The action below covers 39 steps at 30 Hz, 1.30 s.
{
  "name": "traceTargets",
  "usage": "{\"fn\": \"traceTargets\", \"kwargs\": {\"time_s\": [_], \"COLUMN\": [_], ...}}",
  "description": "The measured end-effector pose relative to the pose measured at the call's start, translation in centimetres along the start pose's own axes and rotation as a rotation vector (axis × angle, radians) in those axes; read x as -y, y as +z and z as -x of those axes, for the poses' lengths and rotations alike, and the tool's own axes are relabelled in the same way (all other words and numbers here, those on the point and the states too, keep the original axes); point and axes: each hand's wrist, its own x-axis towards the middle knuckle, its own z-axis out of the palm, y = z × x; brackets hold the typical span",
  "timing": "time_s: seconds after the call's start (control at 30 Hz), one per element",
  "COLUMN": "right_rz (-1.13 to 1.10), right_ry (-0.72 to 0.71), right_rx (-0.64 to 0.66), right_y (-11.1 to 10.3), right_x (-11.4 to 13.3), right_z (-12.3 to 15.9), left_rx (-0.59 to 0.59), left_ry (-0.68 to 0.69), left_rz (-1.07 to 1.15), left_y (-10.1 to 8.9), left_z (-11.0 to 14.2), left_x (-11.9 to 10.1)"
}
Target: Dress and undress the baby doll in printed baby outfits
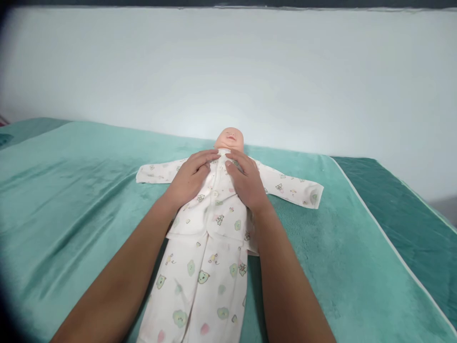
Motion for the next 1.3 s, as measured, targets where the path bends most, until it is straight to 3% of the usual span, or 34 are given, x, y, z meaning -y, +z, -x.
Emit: {"fn": "traceTargets", "kwargs": {"time_s": [0.27, 0.63, 1.07, 1.3], "right_rz": [-0.019, -0.019, 0.078, 0.025], "right_ry": [0.013, -0.017, -0.011, -0.016], "right_rx": [-0.007, -0.027, 0.015, 0.022], "right_y": [0.0, 0.1, -0.12, -0.34], "right_x": [-0.03, -0.33, 0.26, 0.23], "right_z": [0.28, 0.28, 0.27, 0.57], "left_rx": [0.063, 0.121, 0.111, 0.132], "left_ry": [-0.075, -0.07, -0.092, -0.09], "left_rz": [-0.009, -0.071, -0.043, -0.046], "left_y": [-0.24, -0.15, -0.21, -0.29], "left_z": [-0.08, -0.56, -0.65, -0.76], "left_x": [-0.33, -0.15, -0.14, -0.24]}}
